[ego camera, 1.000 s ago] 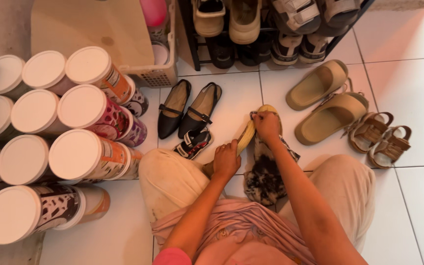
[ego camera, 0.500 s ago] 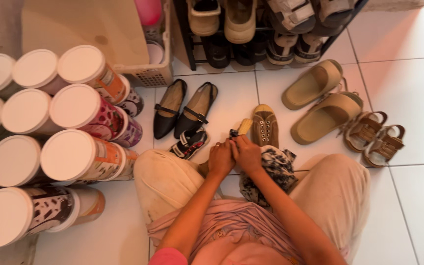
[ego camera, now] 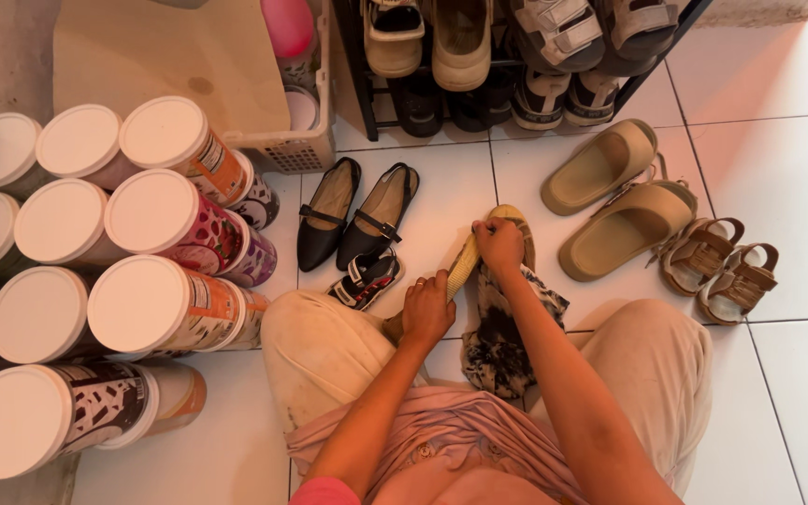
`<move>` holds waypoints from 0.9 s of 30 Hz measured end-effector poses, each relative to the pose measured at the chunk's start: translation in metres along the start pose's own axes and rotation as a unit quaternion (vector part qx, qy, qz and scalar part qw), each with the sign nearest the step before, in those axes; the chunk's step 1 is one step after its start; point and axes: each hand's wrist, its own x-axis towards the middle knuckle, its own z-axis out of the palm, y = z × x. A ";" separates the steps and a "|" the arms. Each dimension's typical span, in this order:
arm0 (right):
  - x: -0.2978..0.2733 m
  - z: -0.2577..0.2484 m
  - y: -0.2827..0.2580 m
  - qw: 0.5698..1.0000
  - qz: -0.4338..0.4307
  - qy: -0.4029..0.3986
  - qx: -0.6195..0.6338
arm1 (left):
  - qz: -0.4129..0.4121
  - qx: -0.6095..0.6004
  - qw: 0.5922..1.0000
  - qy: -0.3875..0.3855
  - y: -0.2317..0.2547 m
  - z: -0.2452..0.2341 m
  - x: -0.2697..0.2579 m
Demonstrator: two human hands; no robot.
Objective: The person sits on the floor and wipes a pair of beige canvas shoes with a patterned cloth. They clean the exterior and interior surfaces, then remove the laces from one shoe and place them on the floor.
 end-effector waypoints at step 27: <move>-0.010 -0.003 -0.042 0.991 -0.080 -0.060 -0.091 | -0.051 0.009 0.999 -0.012 0.004 0.001 -0.004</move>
